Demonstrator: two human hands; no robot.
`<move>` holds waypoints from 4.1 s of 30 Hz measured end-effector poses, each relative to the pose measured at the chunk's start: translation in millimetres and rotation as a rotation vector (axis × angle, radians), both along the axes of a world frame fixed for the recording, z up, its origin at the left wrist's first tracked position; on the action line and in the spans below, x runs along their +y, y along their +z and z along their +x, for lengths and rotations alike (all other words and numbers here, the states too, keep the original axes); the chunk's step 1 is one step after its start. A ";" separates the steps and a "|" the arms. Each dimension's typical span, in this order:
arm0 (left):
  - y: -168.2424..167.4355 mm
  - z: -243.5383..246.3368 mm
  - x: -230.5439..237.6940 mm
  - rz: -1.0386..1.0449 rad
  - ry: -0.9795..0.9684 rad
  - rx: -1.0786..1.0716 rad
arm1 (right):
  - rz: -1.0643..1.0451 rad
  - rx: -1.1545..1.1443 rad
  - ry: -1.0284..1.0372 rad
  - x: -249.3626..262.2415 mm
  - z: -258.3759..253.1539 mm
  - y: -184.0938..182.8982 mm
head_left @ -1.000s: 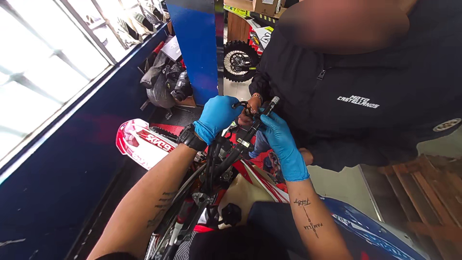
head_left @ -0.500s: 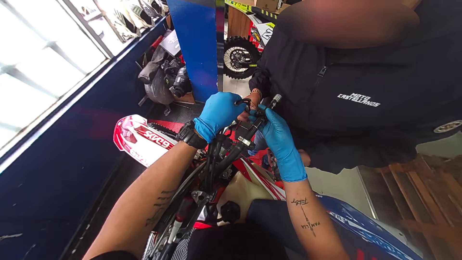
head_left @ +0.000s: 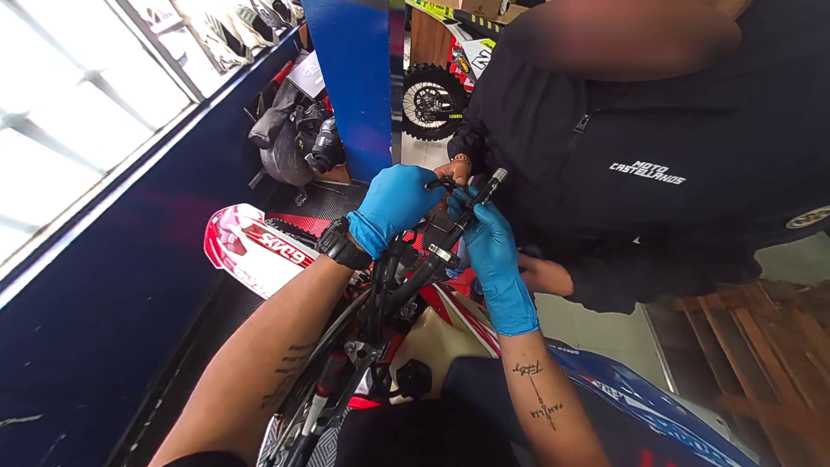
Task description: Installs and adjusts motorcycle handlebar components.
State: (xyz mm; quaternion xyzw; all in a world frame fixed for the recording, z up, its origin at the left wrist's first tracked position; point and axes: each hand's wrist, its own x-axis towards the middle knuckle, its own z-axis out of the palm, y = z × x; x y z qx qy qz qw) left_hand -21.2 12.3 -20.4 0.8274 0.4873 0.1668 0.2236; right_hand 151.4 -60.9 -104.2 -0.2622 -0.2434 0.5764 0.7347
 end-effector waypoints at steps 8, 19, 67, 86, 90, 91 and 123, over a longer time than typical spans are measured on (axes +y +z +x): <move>2.0 -1.2 -1.1 0.006 0.004 0.015 | -0.027 -0.002 0.020 0.0 0.2 -0.5; 18.3 6.2 -17.4 0.186 0.065 0.233 | -0.117 -0.194 -0.026 -2.9 0.8 9.5; 35.4 3.6 -45.8 0.215 0.062 0.114 | -0.196 -0.514 -0.175 -7.4 -4.6 17.6; 44.6 11.1 -30.6 0.104 0.000 0.221 | -0.244 -0.446 -0.141 -1.4 4.3 23.6; 43.2 11.8 -28.9 0.106 0.003 0.233 | -0.236 -0.431 -0.116 -0.5 6.3 23.3; 42.7 11.8 -28.5 0.108 0.007 0.236 | -0.238 -0.431 -0.107 -0.5 6.6 23.7; 21.0 7.5 -19.4 0.188 0.080 0.218 | -0.287 -0.282 -0.025 -16.1 18.7 10.4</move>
